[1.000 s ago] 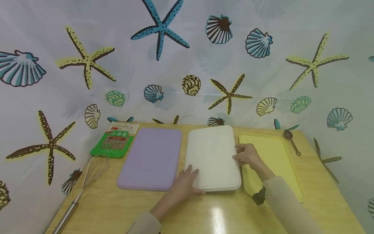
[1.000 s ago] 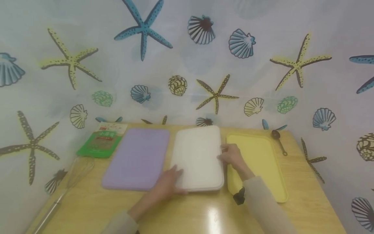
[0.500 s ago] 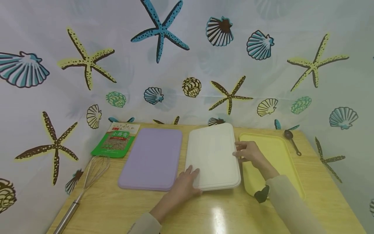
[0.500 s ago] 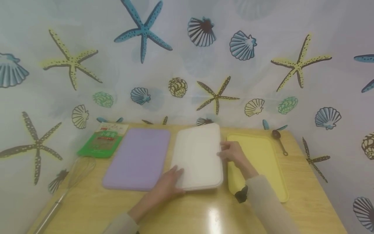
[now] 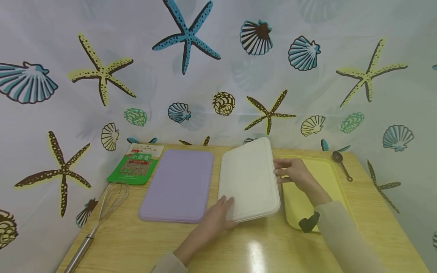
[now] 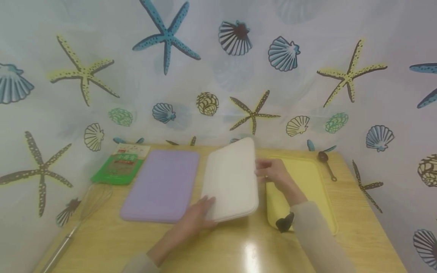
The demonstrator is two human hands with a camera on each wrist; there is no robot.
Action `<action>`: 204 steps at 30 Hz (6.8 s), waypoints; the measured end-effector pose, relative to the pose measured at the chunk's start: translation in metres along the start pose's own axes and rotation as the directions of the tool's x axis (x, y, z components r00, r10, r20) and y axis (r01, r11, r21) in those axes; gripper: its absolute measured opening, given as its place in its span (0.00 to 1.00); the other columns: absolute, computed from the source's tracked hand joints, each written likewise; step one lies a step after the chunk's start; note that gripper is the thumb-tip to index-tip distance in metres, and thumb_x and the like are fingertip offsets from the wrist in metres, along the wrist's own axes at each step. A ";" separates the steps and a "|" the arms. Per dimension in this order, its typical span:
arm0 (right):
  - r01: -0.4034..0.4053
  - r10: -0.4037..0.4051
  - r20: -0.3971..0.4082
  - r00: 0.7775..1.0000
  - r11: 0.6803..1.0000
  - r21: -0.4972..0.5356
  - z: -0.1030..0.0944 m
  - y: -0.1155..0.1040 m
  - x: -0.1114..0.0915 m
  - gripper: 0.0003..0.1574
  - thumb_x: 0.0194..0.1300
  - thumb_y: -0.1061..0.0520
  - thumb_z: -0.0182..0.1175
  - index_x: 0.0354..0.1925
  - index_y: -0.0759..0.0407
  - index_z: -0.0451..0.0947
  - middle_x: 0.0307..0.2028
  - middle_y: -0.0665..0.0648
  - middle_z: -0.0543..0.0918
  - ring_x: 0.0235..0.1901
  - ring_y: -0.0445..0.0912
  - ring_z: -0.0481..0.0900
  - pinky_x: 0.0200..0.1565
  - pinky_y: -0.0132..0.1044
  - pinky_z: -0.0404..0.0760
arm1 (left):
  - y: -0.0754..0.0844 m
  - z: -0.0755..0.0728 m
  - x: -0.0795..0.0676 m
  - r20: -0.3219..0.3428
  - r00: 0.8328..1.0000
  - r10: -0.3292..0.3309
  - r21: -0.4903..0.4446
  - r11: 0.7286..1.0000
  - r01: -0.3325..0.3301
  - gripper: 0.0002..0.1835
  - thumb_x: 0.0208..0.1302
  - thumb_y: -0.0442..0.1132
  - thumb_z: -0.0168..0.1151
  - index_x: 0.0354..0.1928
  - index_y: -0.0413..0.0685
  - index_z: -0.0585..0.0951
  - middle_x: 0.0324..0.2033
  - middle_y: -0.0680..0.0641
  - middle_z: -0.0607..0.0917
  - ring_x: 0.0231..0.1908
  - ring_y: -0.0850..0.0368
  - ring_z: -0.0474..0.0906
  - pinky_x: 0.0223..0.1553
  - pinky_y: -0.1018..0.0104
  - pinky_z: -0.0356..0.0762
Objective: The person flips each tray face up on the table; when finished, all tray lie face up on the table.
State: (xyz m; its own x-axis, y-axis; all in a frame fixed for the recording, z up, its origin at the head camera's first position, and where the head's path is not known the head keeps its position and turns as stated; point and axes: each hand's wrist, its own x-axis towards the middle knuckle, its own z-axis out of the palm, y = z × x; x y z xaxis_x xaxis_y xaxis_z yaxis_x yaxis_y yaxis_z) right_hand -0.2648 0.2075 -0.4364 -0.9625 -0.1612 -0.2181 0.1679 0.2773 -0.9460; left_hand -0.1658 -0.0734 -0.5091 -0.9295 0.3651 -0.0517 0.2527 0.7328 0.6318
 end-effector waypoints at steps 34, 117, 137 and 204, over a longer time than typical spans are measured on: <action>0.073 -0.090 0.075 0.993 0.974 0.213 0.011 -0.053 -0.009 0.37 0.63 0.67 0.61 0.69 0.61 0.63 0.49 0.62 0.78 0.40 0.45 0.84 0.44 0.44 0.84 | 0.038 0.017 -0.012 -0.256 0.933 0.251 -0.115 0.951 -0.287 0.52 0.48 0.21 0.66 0.75 0.47 0.53 0.67 0.35 0.65 0.64 0.38 0.66 0.60 0.51 0.71; -0.122 0.122 0.120 0.985 0.992 -0.001 0.064 0.060 0.004 0.37 0.72 0.56 0.50 0.69 0.76 0.52 0.58 0.74 0.73 0.54 0.64 0.76 0.53 0.53 0.79 | 0.076 -0.056 -0.029 -0.433 0.901 0.003 -0.509 0.824 -0.247 0.34 0.59 0.26 0.61 0.69 0.42 0.65 0.67 0.37 0.67 0.56 0.38 0.75 0.40 0.70 0.82; -0.136 0.126 0.101 0.987 0.986 0.097 0.049 0.070 0.001 0.33 0.61 0.70 0.61 0.63 0.76 0.65 0.52 0.72 0.78 0.43 0.54 0.84 0.46 0.44 0.84 | 0.047 -0.084 -0.033 -0.172 0.973 -0.156 -0.791 0.610 -0.043 0.44 0.55 0.26 0.62 0.73 0.39 0.53 0.64 0.36 0.65 0.58 0.41 0.73 0.43 0.57 0.84; -0.051 0.029 -0.104 0.994 0.975 -0.215 0.019 0.080 0.015 0.35 0.51 0.77 0.58 0.59 0.84 0.64 0.47 0.79 0.77 0.32 0.58 0.86 0.27 0.39 0.86 | -0.017 -0.007 0.001 -0.219 0.969 -0.115 -0.178 0.981 0.076 0.22 0.42 0.14 0.49 0.44 0.18 0.77 0.41 0.26 0.80 0.45 0.33 0.78 0.49 0.45 0.78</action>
State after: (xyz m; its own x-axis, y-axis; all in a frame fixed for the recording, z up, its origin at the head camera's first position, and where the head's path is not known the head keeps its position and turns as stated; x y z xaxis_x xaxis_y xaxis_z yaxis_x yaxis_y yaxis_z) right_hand -0.2618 0.2092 -0.5201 -0.9742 -0.0536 -0.2194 0.1670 0.4826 -0.8598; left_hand -0.1733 -0.0895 -0.5143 -0.9885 0.1441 0.0466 0.1294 0.6444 0.7537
